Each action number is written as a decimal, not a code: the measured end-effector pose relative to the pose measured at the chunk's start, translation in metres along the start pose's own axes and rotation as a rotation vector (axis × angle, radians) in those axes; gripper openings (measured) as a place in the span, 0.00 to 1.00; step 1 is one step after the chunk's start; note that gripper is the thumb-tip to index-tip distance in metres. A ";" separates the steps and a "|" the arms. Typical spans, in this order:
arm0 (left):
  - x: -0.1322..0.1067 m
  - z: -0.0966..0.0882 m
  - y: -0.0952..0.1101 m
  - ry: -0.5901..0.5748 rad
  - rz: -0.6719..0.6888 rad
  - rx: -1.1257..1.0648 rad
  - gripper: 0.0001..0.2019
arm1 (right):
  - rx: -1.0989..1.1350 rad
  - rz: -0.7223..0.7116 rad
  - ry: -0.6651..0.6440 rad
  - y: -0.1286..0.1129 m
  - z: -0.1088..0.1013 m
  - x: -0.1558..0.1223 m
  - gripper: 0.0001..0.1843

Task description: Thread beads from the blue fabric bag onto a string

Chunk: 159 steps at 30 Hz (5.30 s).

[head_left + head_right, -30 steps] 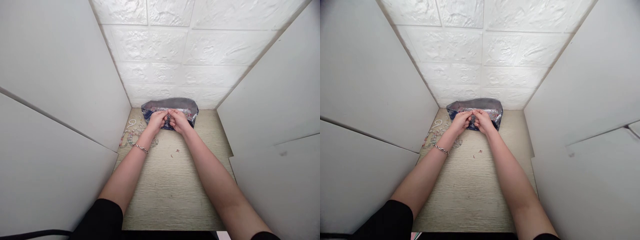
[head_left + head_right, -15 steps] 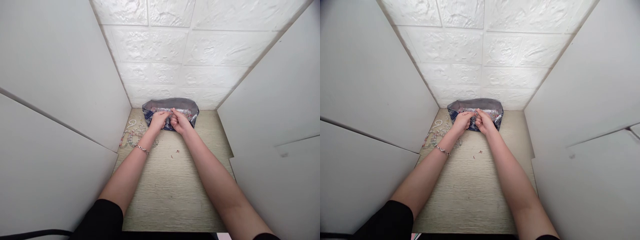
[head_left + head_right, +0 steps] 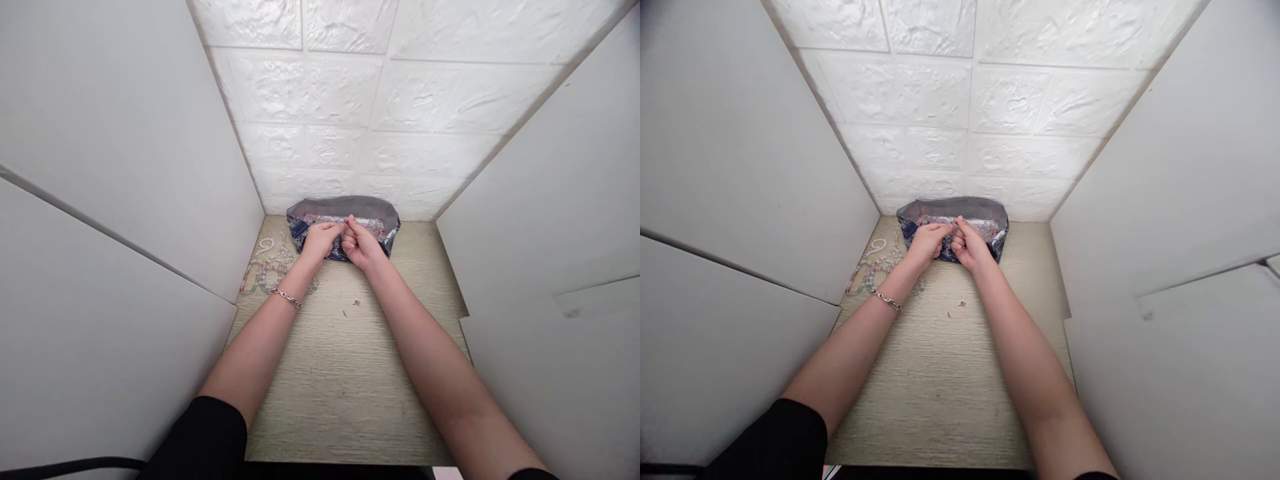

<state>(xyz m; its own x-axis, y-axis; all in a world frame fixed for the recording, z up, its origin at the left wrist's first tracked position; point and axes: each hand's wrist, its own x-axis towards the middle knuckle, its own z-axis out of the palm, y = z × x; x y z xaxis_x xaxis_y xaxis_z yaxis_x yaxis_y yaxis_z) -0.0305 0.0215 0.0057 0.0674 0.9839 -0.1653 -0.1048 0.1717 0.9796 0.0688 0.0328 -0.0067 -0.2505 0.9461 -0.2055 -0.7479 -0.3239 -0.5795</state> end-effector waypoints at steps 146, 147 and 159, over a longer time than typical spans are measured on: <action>0.002 -0.002 -0.003 -0.004 0.030 -0.094 0.13 | -0.046 -0.061 -0.024 0.004 0.002 -0.002 0.13; 0.002 -0.002 -0.003 -0.002 0.030 -0.094 0.13 | -0.051 -0.061 -0.024 0.004 0.001 -0.002 0.13; -0.001 -0.002 0.001 -0.023 -0.012 -0.162 0.10 | -0.148 -0.069 -0.058 0.006 0.001 -0.001 0.12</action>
<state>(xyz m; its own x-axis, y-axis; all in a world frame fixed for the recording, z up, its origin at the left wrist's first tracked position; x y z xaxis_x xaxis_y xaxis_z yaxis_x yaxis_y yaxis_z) -0.0327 0.0209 0.0062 0.0918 0.9807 -0.1727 -0.2625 0.1911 0.9458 0.0644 0.0297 -0.0094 -0.2405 0.9635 -0.1178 -0.6667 -0.2522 -0.7013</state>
